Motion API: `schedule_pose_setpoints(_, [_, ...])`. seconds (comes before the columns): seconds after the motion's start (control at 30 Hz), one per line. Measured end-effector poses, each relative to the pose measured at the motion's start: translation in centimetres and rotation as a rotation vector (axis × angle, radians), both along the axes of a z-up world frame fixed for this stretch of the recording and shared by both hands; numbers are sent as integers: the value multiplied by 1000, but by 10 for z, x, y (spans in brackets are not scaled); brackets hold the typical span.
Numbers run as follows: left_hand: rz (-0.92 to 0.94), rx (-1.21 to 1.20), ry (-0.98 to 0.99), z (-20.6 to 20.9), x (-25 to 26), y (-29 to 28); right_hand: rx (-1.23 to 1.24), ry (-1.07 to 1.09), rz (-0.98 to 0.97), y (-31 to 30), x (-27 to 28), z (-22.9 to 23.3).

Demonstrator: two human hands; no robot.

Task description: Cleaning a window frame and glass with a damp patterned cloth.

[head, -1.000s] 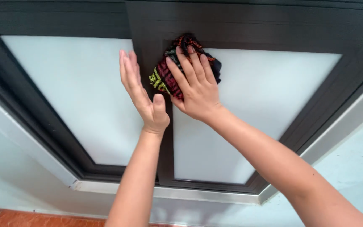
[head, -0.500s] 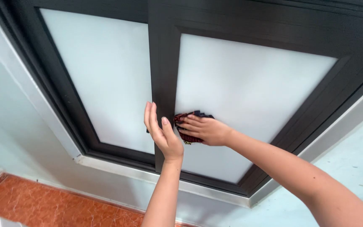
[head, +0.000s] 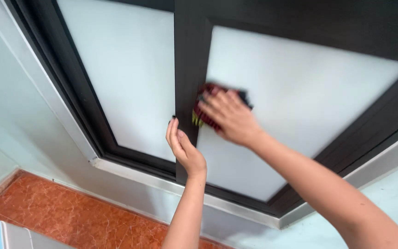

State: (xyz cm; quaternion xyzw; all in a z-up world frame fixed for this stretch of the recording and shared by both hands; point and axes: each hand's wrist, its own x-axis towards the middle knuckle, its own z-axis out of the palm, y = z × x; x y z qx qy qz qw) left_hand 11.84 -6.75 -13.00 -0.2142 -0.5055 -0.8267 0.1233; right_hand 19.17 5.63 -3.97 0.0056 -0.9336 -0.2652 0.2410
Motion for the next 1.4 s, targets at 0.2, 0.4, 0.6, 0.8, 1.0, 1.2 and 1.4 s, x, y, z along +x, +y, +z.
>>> schedule_pose_setpoints(0.2, [-40, -52, -89, -25, -8, -29, 110, -239, 125, -1, 14, -137])
schedule_pose_setpoints(0.4, [2, -31, -74, -30, -19, -29, 49, 46, 99, -7, -25, -41])
schedule_pose_setpoints(0.6, [-28, 20, -41, 0, -20, -27, 201, 457, 210, -4, -61, 141])
schedule_pose_setpoints(0.8, [3, 64, -63, -3, -24, -22, 127, 308, 198, -32, -82, 120])
schedule_pose_setpoints(1.0, [39, -3, -115, -26, -22, -38, -12, -145, 87, -45, -68, -3])
schedule_pose_setpoints(1.2, [58, -72, -115, -38, -21, -55, 136, -388, 246, -5, -62, -94])
schedule_pose_setpoints(1.4, [98, -94, -150, -42, -24, -53, 10, 190, 153, -27, -61, 50])
